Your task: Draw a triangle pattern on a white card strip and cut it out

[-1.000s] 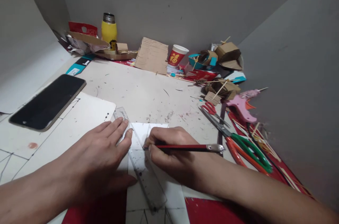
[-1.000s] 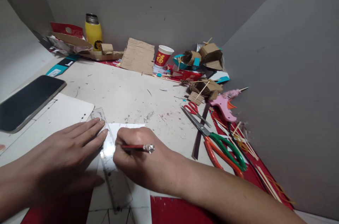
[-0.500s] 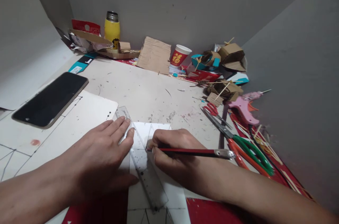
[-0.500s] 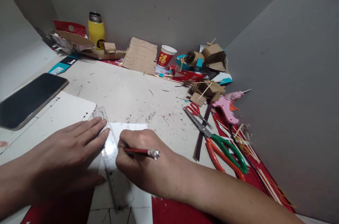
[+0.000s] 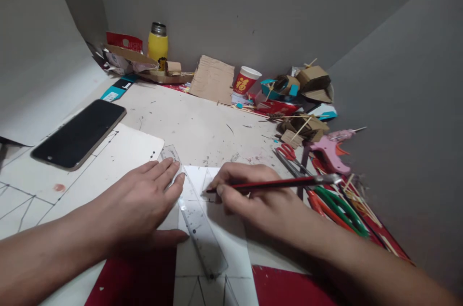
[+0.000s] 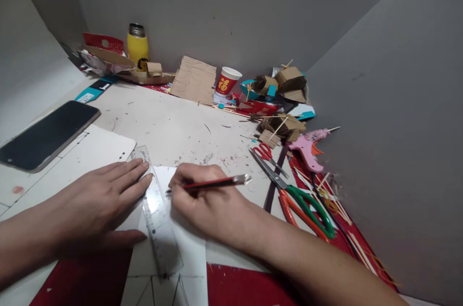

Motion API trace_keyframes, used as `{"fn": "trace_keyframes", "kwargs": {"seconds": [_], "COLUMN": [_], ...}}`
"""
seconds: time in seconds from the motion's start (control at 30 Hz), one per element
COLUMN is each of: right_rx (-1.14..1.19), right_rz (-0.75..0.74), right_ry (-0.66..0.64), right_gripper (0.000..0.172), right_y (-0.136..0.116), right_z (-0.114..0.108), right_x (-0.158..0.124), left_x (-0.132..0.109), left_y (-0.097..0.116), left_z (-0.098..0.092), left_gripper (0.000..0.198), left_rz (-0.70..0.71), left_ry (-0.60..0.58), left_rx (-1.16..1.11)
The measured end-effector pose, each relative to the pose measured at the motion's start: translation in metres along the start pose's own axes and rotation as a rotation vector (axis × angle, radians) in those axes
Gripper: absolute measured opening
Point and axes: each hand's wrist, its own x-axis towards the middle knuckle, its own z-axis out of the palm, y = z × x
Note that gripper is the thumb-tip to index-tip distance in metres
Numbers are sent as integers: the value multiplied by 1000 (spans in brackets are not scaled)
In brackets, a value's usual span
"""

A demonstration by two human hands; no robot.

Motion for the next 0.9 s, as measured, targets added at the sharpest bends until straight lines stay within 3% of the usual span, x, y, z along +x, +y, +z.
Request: {"fn": "trace_keyframes", "kwargs": {"seconds": [0.1, 0.2, 0.43, 0.57, 0.7, 0.9], "right_rx": [210, 312, 7, 24, 46, 185], "right_rz": [37, 47, -129, 5, 142, 91], "right_ry": [93, 121, 153, 165, 255, 381], "right_gripper": [15, 25, 28, 27, 31, 32], "right_y": [-2, -4, 6, 22, 38, 41], "right_z": [-2, -4, -17, -13, 3, 29], "right_x": [1, 2, -22, -38, -41, -28], "left_x": [-2, -3, -12, -18, -22, -16], "left_y": [-3, -5, -14, -17, -5, 12], "left_z": [-3, -6, -20, -29, -31, -24], "left_gripper": [72, 64, 42, 36, 31, 36], "left_rz": [34, 53, -58, -201, -370, -574], "left_ry": [37, 64, 75, 60, 22, -9], "left_rx": [21, 53, 40, 111, 107, -30]}}
